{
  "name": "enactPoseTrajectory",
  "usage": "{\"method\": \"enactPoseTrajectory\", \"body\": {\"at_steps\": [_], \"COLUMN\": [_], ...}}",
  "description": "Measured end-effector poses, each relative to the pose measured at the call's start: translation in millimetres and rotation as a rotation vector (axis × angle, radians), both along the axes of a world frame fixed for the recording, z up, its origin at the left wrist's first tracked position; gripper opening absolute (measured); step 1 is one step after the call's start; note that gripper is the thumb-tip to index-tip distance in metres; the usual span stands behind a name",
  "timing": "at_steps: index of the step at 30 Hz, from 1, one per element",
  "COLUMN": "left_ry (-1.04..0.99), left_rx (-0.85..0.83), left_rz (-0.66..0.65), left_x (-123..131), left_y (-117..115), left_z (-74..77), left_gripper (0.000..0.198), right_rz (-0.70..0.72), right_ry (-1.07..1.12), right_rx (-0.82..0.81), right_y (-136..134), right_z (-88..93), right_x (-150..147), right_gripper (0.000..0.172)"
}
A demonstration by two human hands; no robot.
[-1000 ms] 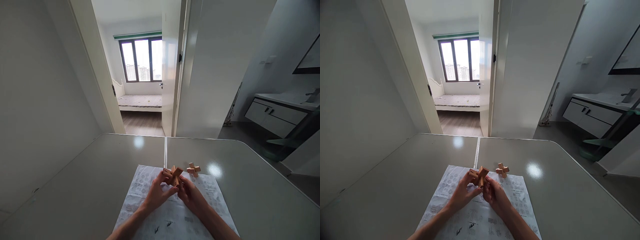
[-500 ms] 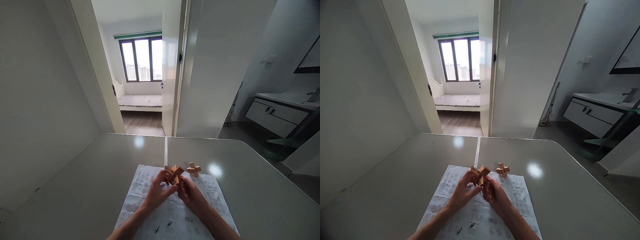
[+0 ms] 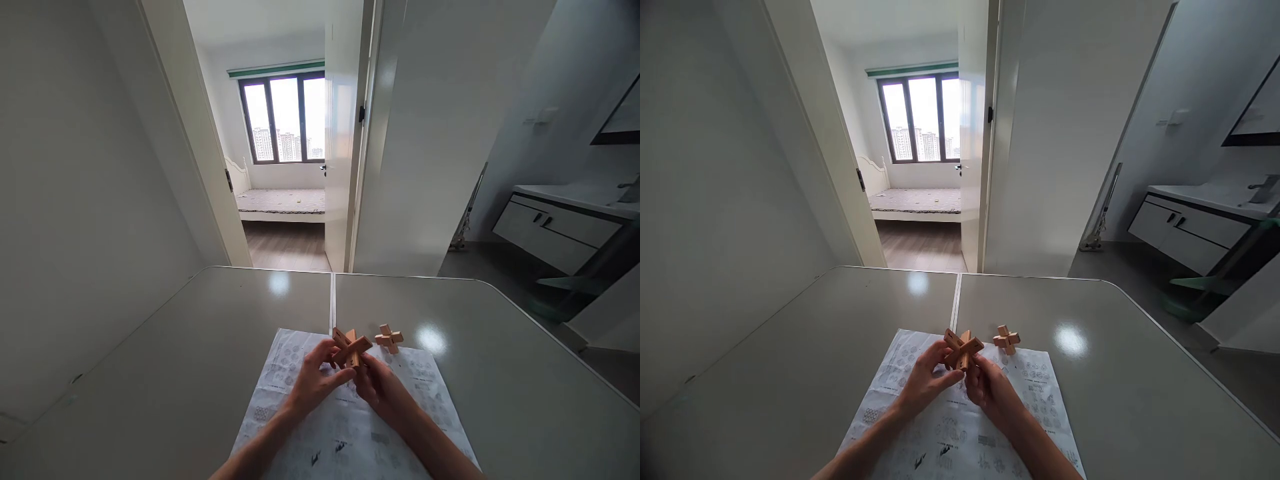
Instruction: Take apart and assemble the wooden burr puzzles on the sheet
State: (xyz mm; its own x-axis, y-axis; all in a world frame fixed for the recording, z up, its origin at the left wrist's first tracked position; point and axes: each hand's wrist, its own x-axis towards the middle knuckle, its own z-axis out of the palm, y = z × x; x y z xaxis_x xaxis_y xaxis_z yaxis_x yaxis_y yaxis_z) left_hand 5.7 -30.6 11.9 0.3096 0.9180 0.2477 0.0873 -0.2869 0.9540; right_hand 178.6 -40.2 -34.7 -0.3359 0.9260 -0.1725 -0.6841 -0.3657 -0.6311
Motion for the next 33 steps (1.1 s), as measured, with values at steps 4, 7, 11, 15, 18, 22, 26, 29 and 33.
{"method": "enactPoseTrajectory", "body": {"at_steps": [4,7,11,15,18,22,26,29,33], "left_ry": [-0.048,-0.073,-0.119,-0.135,-0.138,-0.16,-0.187,-0.201,-0.217], "left_rx": [-0.053,-0.062,-0.082,-0.099,-0.106,-0.1,-0.115,-0.122,-0.12], "left_rz": [0.01,-0.006,-0.037,-0.044,-0.047,-0.075,-0.093,-0.11,-0.133], "left_x": [1.1,1.4,1.6,1.8,1.3,0.5,1.0,1.2,0.2], "left_y": [0.2,1.2,2.3,2.4,2.4,2.9,3.2,2.9,1.5], "left_z": [-0.7,-3.4,-7.2,-7.1,-7.1,-8.7,-8.8,-8.1,-7.5], "left_gripper": [0.024,0.026,0.027,0.029,0.031,0.028,0.027,0.027,0.025], "right_rz": [0.01,0.009,0.003,-0.012,-0.028,-0.042,-0.072,-0.106,-0.161], "right_ry": [0.021,0.029,0.043,0.066,0.08,0.12,0.132,0.093,0.048], "right_rx": [-0.033,-0.04,-0.043,-0.05,-0.056,-0.047,-0.005,0.035,-0.008], "right_y": [0.9,1.2,0.8,0.4,0.1,-0.6,-2.5,-4.2,-3.3], "right_z": [4.7,6.3,5.4,3.6,4.2,10.5,18.3,18.1,10.6], "right_x": [-0.1,-0.1,0.0,0.0,-0.3,-1.1,-2.1,-2.2,-0.7], "right_gripper": [0.038,0.04,0.039,0.035,0.031,0.025,0.026,0.026,0.017]}}
